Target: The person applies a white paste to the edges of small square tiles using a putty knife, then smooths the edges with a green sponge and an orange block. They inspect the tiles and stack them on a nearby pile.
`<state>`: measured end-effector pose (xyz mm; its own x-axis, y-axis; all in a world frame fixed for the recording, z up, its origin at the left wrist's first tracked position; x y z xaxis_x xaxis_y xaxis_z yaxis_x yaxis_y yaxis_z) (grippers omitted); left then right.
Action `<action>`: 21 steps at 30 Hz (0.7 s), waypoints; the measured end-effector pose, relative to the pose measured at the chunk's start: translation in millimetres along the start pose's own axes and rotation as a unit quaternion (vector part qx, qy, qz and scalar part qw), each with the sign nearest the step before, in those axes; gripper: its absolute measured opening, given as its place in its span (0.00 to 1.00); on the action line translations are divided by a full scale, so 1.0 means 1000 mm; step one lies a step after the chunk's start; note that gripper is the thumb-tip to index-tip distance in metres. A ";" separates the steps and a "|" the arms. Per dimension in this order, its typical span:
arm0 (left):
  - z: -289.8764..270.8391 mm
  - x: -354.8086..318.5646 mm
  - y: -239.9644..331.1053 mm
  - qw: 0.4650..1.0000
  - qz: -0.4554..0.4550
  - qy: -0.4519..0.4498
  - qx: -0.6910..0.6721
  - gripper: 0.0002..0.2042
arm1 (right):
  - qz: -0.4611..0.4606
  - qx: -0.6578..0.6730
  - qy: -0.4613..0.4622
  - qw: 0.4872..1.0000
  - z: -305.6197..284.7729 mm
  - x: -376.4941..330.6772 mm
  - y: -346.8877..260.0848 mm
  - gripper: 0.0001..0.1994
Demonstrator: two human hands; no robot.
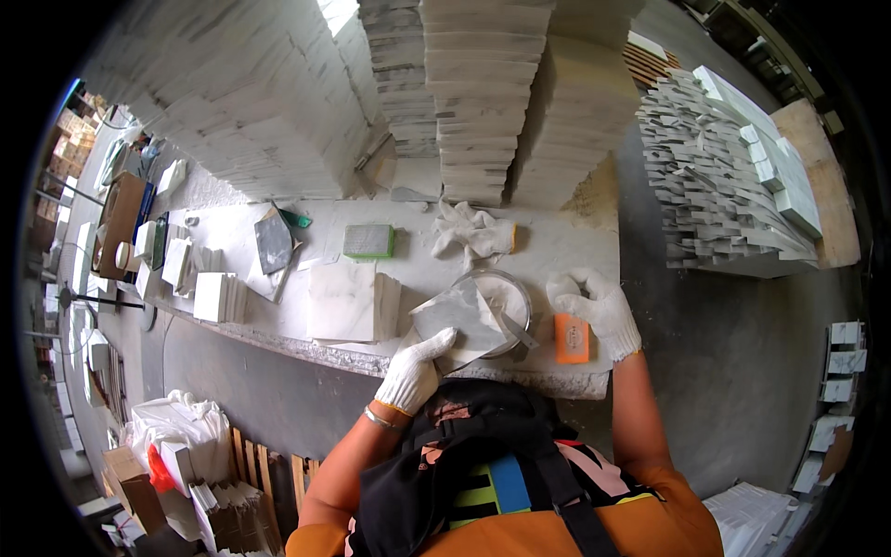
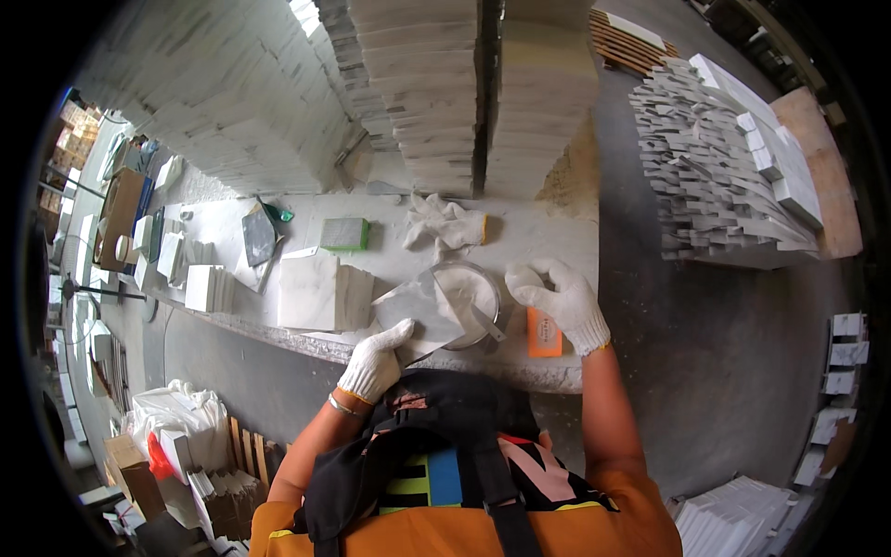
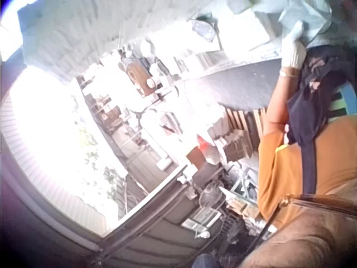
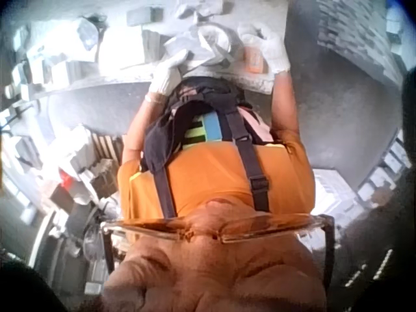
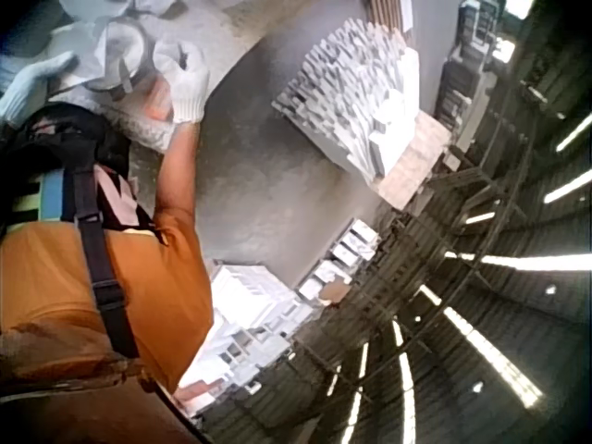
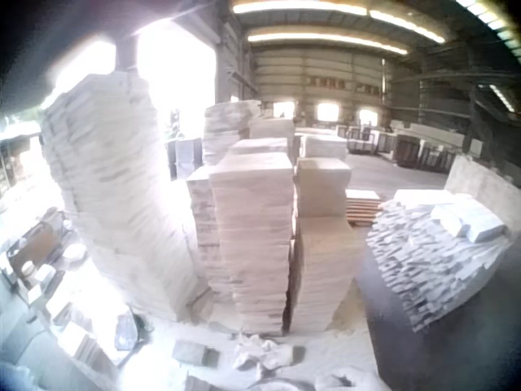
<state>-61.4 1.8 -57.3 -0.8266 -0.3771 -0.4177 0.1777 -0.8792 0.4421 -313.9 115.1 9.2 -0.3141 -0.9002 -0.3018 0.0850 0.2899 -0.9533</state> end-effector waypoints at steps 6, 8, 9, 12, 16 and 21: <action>-0.014 0.003 -0.005 1.000 -0.006 0.018 -0.015 0.18 | -0.040 -0.248 0.090 0.964 -0.039 0.037 0.015 0.17; -0.018 0.004 -0.007 0.999 -0.013 0.026 -0.030 0.18 | -0.043 -0.247 0.102 0.963 -0.038 0.049 0.017 0.16; -0.015 0.003 -0.007 0.999 -0.015 0.022 -0.036 0.18 | -0.045 -0.246 0.106 0.962 -0.039 0.053 0.019 0.16; -0.010 0.004 -0.007 0.999 -0.019 0.012 -0.043 0.18 | -0.011 -0.221 0.085 0.971 -0.038 0.074 0.044 0.15; -0.010 0.006 -0.006 0.999 -0.018 0.010 -0.027 0.19 | 0.037 -0.325 0.079 0.942 -0.028 0.080 0.046 0.15; -0.018 0.008 -0.008 0.999 -0.015 0.014 -0.029 0.19 | -0.110 -0.347 0.157 0.918 -0.029 0.053 0.023 0.11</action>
<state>-60.0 0.4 -78.7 -0.8173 -0.3567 -0.4525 0.1841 -0.9058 0.3815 -355.7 83.5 -28.2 -0.5182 -0.8550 0.0192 -0.6017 0.3485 -0.7187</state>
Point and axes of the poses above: each hand's wrist, its own x-axis towards the middle knuckle, its own z-axis out of the palm, y = z × x, the point moved 10 cm from there along x, towards the middle knuckle, and after that the axes turned 13 degrees about -y, right-handed, at the moved point
